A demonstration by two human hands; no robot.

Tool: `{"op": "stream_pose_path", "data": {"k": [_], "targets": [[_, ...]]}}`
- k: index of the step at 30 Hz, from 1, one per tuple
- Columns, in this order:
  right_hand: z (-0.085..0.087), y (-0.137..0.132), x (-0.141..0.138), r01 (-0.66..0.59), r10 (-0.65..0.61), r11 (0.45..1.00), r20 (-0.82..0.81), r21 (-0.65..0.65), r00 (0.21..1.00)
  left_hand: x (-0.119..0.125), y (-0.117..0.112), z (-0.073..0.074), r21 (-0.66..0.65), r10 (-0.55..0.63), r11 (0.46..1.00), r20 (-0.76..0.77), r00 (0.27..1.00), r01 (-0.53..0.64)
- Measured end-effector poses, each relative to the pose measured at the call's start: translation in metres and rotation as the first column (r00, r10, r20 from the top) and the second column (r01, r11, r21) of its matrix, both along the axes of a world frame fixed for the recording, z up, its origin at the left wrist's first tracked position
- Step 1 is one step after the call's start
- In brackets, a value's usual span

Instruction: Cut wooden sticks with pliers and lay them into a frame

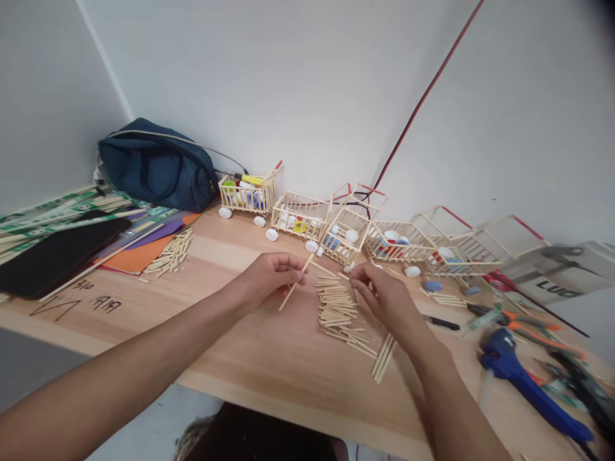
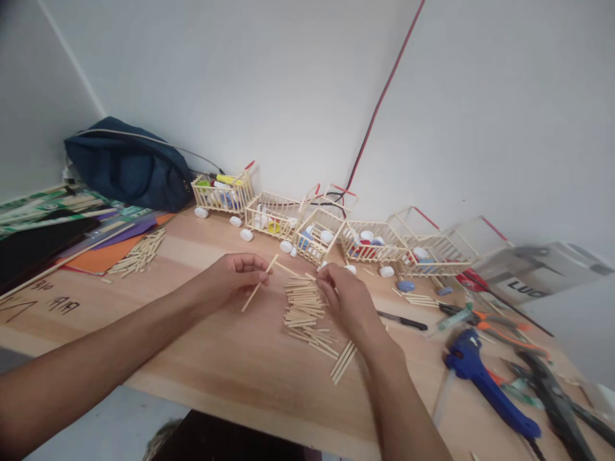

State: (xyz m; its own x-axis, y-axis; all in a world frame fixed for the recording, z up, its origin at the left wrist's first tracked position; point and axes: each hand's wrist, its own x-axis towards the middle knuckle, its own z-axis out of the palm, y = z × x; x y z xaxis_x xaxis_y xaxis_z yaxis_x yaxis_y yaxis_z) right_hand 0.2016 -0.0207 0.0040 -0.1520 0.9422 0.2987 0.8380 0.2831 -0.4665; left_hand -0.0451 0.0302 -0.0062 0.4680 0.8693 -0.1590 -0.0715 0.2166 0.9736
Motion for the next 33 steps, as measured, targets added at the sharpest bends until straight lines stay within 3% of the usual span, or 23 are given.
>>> {"op": "stream_pose_path", "data": {"k": [3, 5, 12, 16, 26, 33], "targets": [[0.007, -0.006, -0.003, 0.113, -0.100, 0.989, -0.143, 0.092, 0.985, 0.007, -0.001, 0.003, -0.024, 0.042, 0.999, 0.075, 0.996, -0.040], [0.012, -0.010, -0.008, 0.127, -0.096, 0.980, -0.201, 0.150, 0.975, 0.012, -0.002, 0.007, -0.056, 0.043, 0.998, 0.111, 0.993, -0.037], [0.016, -0.019, -0.024, -0.017, 0.030, 0.952, -0.039, 0.305, 0.999, 0.031, -0.010, 0.008, -0.113, -0.014, 0.993, 0.190, 0.982, 0.036], [0.013, -0.021, -0.031, -0.029, 0.023, 0.946, 0.020, 0.324, 1.000, 0.030, -0.014, 0.005, -0.119, -0.026, 0.991, 0.239, 0.971, 0.055], [0.009, -0.022, -0.048, 0.043, -0.024, 0.921, -0.054, 0.387, 0.998, 0.022, -0.015, 0.001, -0.120, -0.075, 0.987, 0.257, 0.963, 0.109], [0.004, -0.022, -0.051, 0.111, -0.072, 0.948, -0.138, 0.299, 0.988, 0.020, -0.016, 0.001, -0.123, -0.081, 0.986, 0.256, 0.963, 0.116]]}}
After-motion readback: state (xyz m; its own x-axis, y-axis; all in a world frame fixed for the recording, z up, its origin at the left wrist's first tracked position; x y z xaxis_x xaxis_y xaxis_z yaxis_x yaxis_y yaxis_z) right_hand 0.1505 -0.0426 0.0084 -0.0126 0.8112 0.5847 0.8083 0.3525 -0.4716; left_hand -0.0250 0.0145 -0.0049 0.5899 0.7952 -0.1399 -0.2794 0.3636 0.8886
